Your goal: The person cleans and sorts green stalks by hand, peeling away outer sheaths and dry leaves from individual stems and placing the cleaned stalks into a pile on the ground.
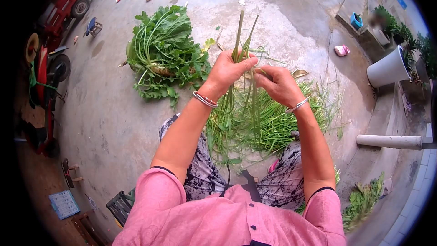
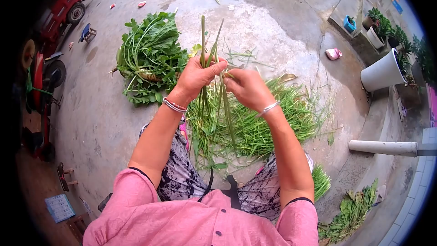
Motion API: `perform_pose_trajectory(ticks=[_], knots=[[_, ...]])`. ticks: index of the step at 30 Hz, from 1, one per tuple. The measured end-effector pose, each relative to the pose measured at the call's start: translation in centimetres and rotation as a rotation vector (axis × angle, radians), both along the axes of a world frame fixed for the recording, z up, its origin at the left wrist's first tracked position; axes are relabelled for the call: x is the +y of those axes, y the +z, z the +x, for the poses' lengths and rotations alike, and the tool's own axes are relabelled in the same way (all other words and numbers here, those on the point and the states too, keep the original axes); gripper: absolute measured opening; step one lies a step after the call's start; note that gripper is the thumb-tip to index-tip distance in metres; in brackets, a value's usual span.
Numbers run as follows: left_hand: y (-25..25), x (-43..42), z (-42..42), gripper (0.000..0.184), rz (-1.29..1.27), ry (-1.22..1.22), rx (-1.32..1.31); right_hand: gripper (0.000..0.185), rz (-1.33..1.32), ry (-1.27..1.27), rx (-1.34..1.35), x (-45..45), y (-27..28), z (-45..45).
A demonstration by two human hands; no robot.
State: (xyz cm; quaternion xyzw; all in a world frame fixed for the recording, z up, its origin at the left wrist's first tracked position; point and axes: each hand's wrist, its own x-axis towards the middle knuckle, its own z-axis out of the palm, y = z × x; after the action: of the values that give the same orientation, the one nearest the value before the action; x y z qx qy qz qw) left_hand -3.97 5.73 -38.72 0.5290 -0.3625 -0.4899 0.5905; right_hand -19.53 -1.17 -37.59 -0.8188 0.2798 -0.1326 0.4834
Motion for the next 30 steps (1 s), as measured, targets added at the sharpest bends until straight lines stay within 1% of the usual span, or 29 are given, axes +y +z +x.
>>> perform_pose_trajectory(ticks=[1,4,8,10,14,16,17,18,20,22,23,24,25,26,27,28,29,30], knots=[[-0.2,-0.1,-0.1,0.011,-0.024,0.045,-0.024,0.020,0.005,-0.001,0.013,0.0,0.0,0.0],[-0.9,-0.3,-0.1,0.011,-0.099,0.034,-0.037,0.020,-0.025,-0.010,-0.031,-0.1,-0.1,0.1],[-0.9,-0.3,-0.2,0.013,-0.092,0.028,-0.035,0.021,-0.031,-0.074,-0.070,0.4,-0.2,0.4],[-0.9,-0.3,-0.3,0.016,-0.035,0.057,-0.093,0.020,-0.115,-0.111,-0.009,0.7,0.2,0.6],[-0.7,-0.2,-0.7,0.019,-0.032,0.095,-0.189,0.020,-0.194,-0.142,-0.042,0.7,-0.9,0.9],[0.1,0.2,-1.6,0.019,-0.194,0.196,-0.448,0.021,-0.310,-0.207,-0.050,0.7,-1.7,1.2],[0.2,0.3,-1.6,0.017,-0.288,0.221,-0.632,0.021,-0.310,-0.207,-0.051,0.5,-2.1,1.3],[0.0,0.3,-1.8,0.017,-0.288,0.221,-0.632,0.022,-0.302,-0.234,-0.091,0.4,-2.5,1.3],[-0.4,0.3,-2.1,0.016,-0.328,0.230,-0.717,0.023,-0.294,-0.260,-0.132,0.2,-2.7,1.3],[-0.2,0.2,-2.3,0.017,-0.334,0.232,-0.701,0.025,-0.134,-0.284,-0.175,0.2,-2.6,1.3],[-0.2,0.2,-2.6,0.019,-0.328,0.252,-0.641,0.025,-0.137,-0.286,-0.176,0.0,-2.7,1.3],[-0.2,0.2,-2.8,0.021,-0.320,0.272,-0.580,0.025,-0.209,-0.283,-0.191,-0.2,-3.2,1.2],[-0.1,0.3,-3.0,0.021,-0.323,0.271,-0.580,0.026,-0.280,-0.279,-0.206,-0.6,-3.7,1.2],[0.0,0.5,-2.9,0.023,-0.320,0.251,-0.517,0.026,-0.280,-0.281,-0.208,-2.1,-5.0,0.6],[0.1,0.7,-2.8,0.025,-0.314,0.225,-0.459,0.026,-0.082,-0.420,-0.108,-4.5,-6.9,-0.7],[0.3,0.7,-2.2,0.025,-0.317,0.201,-0.473,0.026,0.124,-0.566,-0.018,-5.1,-6.4,-0.9],[0.5,0.7,-1.4,0.025,-0.220,0.209,-0.325,0.025,0.234,-0.545,-0.158,-5.5,-5.8,-1.7],[0.4,0.9,-0.9,0.026,-0.119,0.233,-0.161,0.024,0.335,-0.508,-0.280,-5.1,-2.7,-2.4]])
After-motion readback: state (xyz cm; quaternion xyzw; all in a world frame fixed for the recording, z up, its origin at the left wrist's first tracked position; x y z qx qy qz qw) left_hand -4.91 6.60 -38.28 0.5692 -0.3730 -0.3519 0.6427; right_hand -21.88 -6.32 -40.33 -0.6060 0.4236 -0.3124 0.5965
